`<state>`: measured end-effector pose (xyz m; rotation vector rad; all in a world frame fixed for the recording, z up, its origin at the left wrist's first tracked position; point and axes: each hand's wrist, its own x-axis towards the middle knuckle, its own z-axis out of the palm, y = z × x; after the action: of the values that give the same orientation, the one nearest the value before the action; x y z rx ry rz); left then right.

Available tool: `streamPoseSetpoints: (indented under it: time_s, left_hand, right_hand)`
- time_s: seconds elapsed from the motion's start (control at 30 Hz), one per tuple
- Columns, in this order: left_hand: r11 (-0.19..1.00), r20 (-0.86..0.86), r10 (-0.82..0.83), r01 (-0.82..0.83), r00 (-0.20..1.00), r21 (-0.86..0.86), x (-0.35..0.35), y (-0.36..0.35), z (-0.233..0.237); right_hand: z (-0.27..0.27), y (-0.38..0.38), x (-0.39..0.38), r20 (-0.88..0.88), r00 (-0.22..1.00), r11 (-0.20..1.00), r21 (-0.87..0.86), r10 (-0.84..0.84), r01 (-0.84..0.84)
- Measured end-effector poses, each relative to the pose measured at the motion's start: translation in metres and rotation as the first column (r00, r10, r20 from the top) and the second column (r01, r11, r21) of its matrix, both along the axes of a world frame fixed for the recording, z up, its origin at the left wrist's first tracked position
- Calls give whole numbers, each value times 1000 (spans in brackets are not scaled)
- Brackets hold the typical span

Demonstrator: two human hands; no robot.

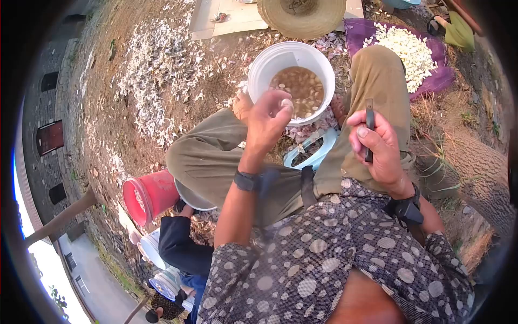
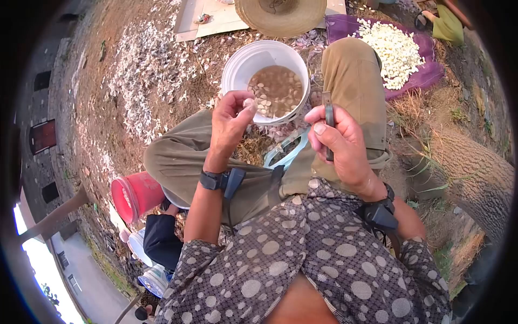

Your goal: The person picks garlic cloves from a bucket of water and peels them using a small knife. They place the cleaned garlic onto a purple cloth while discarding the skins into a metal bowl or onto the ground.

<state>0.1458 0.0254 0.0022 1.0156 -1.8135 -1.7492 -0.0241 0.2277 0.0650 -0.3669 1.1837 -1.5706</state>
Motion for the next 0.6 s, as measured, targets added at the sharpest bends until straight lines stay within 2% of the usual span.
streamPoseSetpoints:
  time_s: [0.03,0.1,0.13,0.2,0.3,0.37,0.43,0.5,0.6]
  left_hand:
    - [999,1,36,-36,999,15,4,15,15]
    - [998,-109,55,-57,993,-14,11,40,24]
    - [994,-142,34,-49,989,-102,11,49,27]
    - [957,-87,-14,-12,996,-290,14,61,42]
    - [871,-52,-49,17,997,-491,14,71,49]
    - [799,-30,-32,8,999,-602,15,75,43]
    - [814,-28,-33,11,999,-581,17,76,44]
    - [823,-41,-57,24,998,-567,18,75,47]
    - [898,-143,-102,29,984,-438,24,70,43]
  right_hand:
    - [-6,-8,6,17,1000,1000,12,7,-8]
    - [-5,-22,17,27,999,999,43,29,-31]
    - [-4,-27,21,20,999,997,63,46,-47]
    - [-4,-33,24,29,995,993,68,98,-100]
    - [-4,-40,37,-169,977,991,62,127,-118]
    - [-3,-41,42,-216,967,990,85,132,-116]
    - [-6,-42,45,-278,952,989,98,131,-108]
    - [-4,-43,43,-265,954,986,121,140,-111]
    - [-3,-44,45,-214,969,988,117,124,-100]
